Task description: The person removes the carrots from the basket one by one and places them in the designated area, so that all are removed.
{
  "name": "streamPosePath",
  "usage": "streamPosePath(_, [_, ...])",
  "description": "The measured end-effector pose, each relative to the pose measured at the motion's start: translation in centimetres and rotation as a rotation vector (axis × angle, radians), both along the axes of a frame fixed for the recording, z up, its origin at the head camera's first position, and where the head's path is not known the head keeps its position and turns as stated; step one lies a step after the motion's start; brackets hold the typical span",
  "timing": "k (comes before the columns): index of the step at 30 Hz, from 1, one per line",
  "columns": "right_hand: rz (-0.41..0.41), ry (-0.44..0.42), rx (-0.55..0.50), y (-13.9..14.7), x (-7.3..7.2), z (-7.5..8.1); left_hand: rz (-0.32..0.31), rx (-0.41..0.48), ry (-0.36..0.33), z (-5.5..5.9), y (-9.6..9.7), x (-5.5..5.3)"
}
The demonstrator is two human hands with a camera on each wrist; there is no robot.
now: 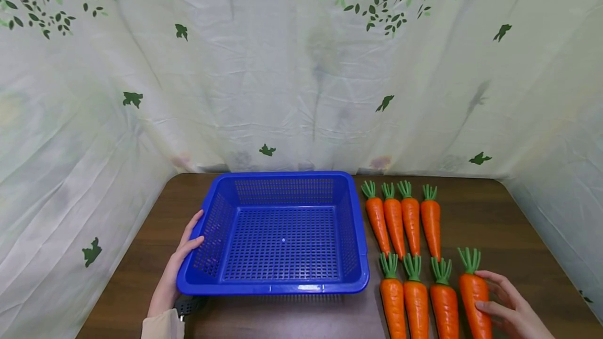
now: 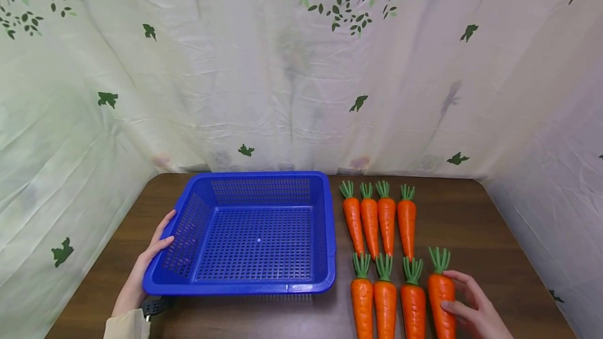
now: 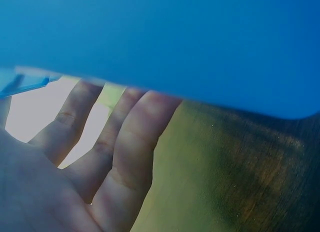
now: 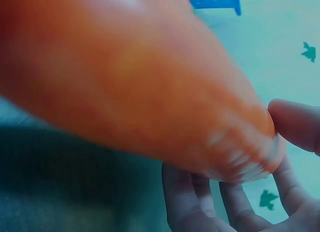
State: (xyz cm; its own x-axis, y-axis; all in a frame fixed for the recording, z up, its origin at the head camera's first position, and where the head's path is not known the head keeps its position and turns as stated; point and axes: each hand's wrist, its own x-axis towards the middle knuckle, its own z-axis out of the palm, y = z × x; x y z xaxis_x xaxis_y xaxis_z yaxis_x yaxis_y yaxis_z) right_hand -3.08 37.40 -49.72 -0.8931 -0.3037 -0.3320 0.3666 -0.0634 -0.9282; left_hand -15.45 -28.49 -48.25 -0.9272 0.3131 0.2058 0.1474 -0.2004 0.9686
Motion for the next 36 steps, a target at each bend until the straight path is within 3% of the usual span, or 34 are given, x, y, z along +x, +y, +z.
streamPosePath(7, [-0.008,0.049,0.031,-0.2,0.6,-1.1,0.018,-0.008,0.004,-0.1,0.0,-0.1])
streamPosePath(15, [-0.069,0.061,0.175,-1.0,0.8,-1.0,0.011,0.011,0.029,-0.2,0.0,-0.2])
streamPosePath(20, [-0.104,0.001,0.325,-1.8,0.5,-0.2,0.005,0.011,0.017,-0.2,0.0,-0.2])
streamPosePath(27, [-0.093,0.039,0.655,-2.8,-0.2,0.5,0.01,-0.002,-0.031,0.0,0.1,0.1])
streamPosePath(36, [-0.115,0.045,0.681,-3.3,-0.4,0.6,0.008,0.009,-0.029,0.0,0.1,0.1])
